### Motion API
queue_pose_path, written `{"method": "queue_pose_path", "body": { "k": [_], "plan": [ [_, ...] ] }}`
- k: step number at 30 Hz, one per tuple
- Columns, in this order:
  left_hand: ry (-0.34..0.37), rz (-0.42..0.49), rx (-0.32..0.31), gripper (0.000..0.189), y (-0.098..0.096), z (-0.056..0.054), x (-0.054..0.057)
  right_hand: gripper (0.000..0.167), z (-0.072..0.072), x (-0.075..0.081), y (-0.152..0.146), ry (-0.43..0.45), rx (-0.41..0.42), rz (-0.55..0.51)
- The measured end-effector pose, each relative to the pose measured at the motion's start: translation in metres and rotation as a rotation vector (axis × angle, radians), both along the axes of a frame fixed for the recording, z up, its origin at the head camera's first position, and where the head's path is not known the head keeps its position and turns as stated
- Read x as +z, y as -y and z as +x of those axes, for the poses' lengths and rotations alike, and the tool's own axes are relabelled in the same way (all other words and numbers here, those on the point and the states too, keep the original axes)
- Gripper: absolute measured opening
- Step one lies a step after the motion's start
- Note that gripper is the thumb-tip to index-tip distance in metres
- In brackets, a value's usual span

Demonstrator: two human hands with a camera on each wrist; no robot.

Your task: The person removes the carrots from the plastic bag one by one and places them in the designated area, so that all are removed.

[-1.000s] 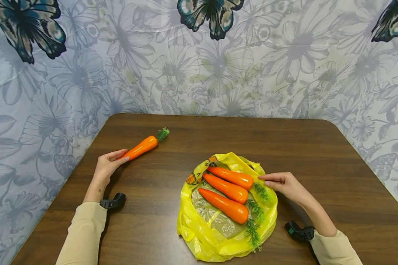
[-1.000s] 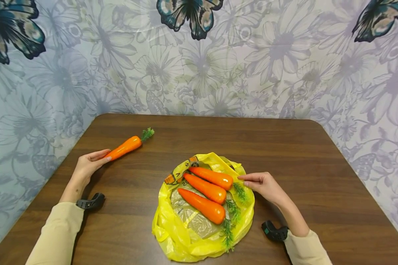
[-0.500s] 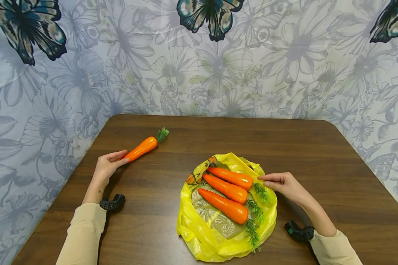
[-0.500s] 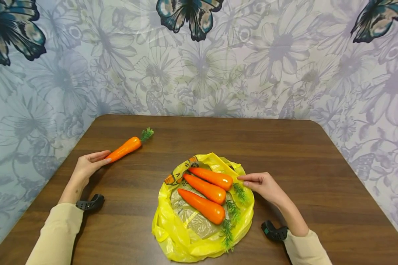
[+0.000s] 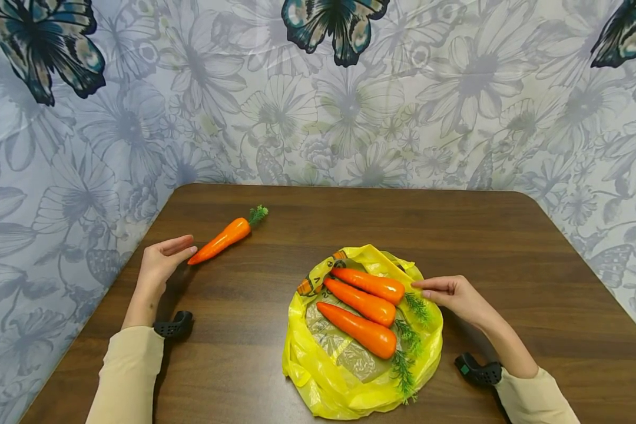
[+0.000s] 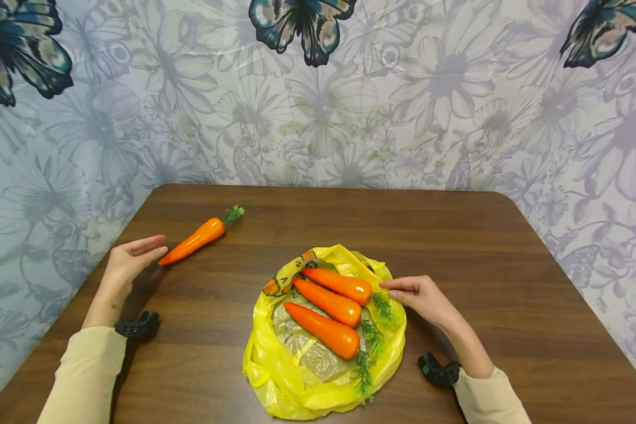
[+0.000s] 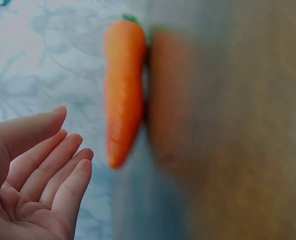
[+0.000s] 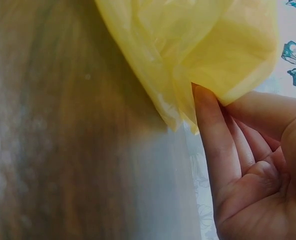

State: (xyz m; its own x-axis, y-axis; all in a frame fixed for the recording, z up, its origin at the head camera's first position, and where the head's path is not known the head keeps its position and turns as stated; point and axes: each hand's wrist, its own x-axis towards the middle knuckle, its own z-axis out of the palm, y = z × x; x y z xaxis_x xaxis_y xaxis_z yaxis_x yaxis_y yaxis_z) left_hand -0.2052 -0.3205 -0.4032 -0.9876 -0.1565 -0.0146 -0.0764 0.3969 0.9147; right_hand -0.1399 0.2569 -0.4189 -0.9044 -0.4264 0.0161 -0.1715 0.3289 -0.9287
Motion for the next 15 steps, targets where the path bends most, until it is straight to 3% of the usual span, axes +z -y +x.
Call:
{"method": "queue_pose_path", "body": {
  "k": [6, 11, 15],
  "plan": [
    [-0.102, 0.046, -0.073, 0.055, -0.024, 0.005, 0.026, 0.029, 0.000, 0.001, -0.001, 0.004, 0.007, 0.002],
    [-0.172, 0.094, -0.198, 0.049, -0.059, 0.015, 0.053, 0.030, 0.001, 0.001, -0.002, 0.000, 0.013, 0.000],
    [-0.212, 0.120, -0.310, 0.046, -0.086, 0.026, 0.067, 0.030, 0.002, 0.000, -0.001, -0.005, 0.019, -0.012]
  ]
}}
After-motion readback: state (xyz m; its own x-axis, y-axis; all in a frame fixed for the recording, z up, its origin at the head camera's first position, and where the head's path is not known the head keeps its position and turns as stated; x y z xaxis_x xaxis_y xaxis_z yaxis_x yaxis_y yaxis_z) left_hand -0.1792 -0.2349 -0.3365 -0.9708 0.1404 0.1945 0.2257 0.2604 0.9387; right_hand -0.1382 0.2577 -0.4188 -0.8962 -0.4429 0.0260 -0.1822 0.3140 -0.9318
